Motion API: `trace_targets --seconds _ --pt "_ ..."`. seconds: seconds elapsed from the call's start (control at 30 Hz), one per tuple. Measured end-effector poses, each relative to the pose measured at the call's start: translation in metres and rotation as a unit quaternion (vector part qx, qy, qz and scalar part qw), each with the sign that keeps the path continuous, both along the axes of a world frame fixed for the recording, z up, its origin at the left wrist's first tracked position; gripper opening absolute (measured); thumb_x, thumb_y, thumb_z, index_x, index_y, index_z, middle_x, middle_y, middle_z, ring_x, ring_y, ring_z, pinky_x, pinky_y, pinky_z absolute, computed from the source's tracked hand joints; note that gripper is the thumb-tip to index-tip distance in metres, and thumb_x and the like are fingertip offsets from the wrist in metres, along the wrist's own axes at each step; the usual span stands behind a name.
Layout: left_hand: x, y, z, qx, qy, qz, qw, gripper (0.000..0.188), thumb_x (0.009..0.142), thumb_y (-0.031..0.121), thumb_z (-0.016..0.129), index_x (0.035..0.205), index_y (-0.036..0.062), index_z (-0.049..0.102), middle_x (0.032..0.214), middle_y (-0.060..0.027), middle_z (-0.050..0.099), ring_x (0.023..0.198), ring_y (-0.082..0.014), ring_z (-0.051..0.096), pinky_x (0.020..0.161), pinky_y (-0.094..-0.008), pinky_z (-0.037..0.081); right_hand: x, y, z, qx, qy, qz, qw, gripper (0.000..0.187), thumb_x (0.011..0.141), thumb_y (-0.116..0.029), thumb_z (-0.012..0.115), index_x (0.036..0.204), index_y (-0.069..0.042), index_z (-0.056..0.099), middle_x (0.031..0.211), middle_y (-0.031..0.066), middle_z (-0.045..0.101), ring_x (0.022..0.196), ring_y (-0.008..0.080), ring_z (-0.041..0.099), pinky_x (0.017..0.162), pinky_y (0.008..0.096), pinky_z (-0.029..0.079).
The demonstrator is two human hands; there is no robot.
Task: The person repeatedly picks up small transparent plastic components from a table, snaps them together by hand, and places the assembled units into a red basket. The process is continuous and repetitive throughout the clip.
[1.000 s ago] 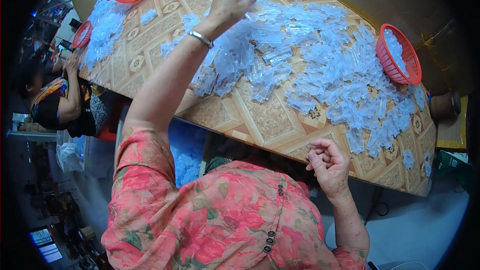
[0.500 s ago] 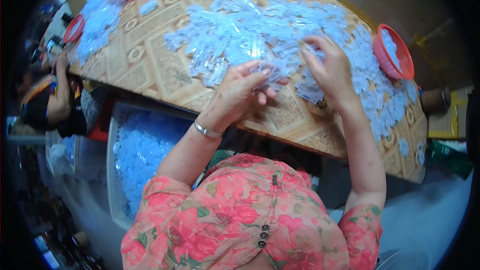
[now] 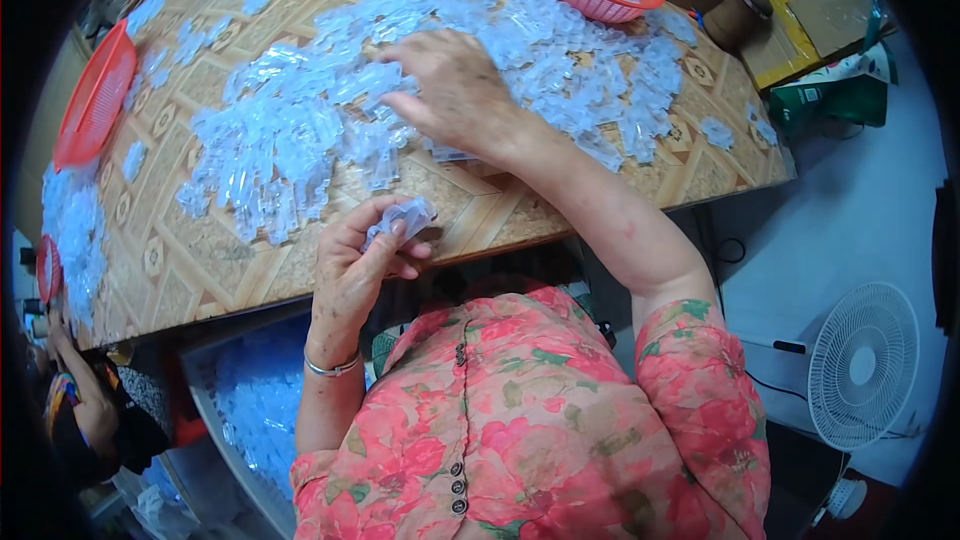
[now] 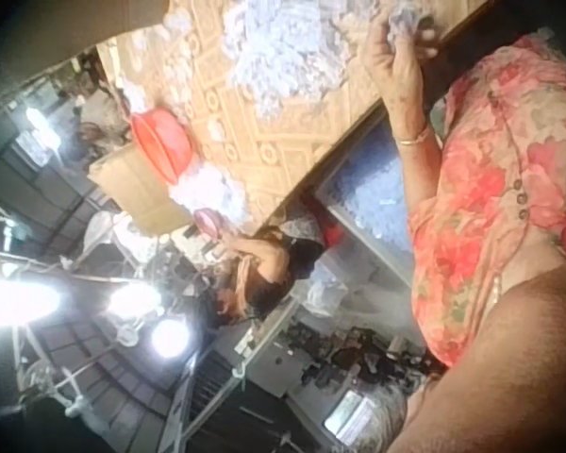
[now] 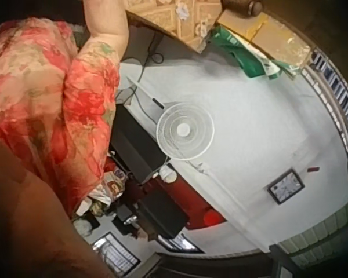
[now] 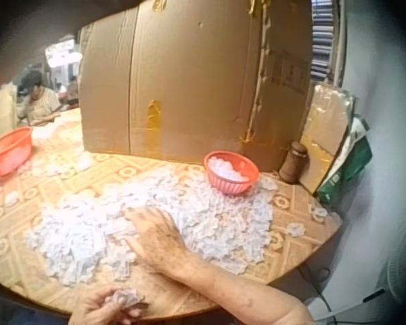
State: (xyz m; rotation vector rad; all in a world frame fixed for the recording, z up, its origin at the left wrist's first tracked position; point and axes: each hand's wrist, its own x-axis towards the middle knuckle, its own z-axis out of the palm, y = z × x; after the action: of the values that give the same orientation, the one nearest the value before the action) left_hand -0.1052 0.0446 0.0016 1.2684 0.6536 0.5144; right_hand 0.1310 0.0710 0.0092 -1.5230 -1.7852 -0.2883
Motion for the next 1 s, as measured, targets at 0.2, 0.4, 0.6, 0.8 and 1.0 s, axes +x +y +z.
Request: trace_targets --seconds 0.2,0.4,0.6,0.8,1.0 --pt "0.023 0.003 0.0 -0.057 -0.039 -0.052 0.996 0.037 0.101 0.013 0.057 0.133 -0.0045 0.055 0.12 -0.0203 0.069 0.084 -0.0131 0.07 0.06 -0.0212 0.057 0.105 -0.102 0.006 0.016 -0.06 -0.237 0.97 0.032 0.081 -0.02 0.075 0.11 -0.008 0.069 0.114 0.0126 0.067 0.11 0.0319 0.061 0.096 0.0456 0.046" --pt "0.059 -0.007 0.006 -0.128 -0.091 -0.099 0.983 0.042 0.102 0.015 0.056 0.139 -0.0047 0.051 0.131 -0.0187 0.063 0.1 -0.0179 0.069 0.078 -0.0259 0.059 0.213 -0.178 -0.024 -0.039 -0.013 -0.447 0.894 0.042 0.083 -0.024 0.075 0.121 -0.009 0.066 0.121 0.0126 0.066 0.115 0.0333 0.059 0.103 0.0453 0.044" --pt "0.086 -0.014 0.001 -0.193 -0.142 -0.124 0.963 0.052 0.101 0.014 0.053 0.146 -0.0079 0.041 0.141 -0.0246 0.055 0.117 -0.0283 0.065 0.096 -0.0329 0.055 0.241 -0.192 -0.054 -0.035 0.189 -0.354 0.915 0.039 0.085 -0.028 0.077 0.117 -0.008 0.068 0.104 0.0142 0.071 0.096 0.0273 0.068 0.089 0.039 0.053" --pt "0.093 -0.015 -0.005 -0.209 -0.147 -0.15 0.955 0.053 0.097 0.007 0.052 0.145 -0.0099 0.04 0.14 -0.027 0.054 0.12 -0.0313 0.064 0.101 -0.0348 0.053 0.248 -0.2 -0.053 -0.064 0.219 -0.353 0.907 0.046 0.083 -0.039 0.081 0.112 -0.006 0.068 0.097 0.0116 0.071 0.089 0.0216 0.067 0.082 0.0357 0.053" --pt "0.092 -0.018 -0.003 -0.22 -0.154 -0.144 0.952 0.049 0.098 0.006 0.051 0.143 -0.0104 0.041 0.134 -0.0277 0.057 0.115 -0.0303 0.066 0.097 -0.0335 0.057 0.252 -0.182 -0.042 -0.092 0.17 -0.395 0.898 0.047 0.086 -0.041 0.078 0.113 -0.004 0.068 0.098 0.0135 0.07 0.087 0.0228 0.069 0.079 0.0359 0.053"
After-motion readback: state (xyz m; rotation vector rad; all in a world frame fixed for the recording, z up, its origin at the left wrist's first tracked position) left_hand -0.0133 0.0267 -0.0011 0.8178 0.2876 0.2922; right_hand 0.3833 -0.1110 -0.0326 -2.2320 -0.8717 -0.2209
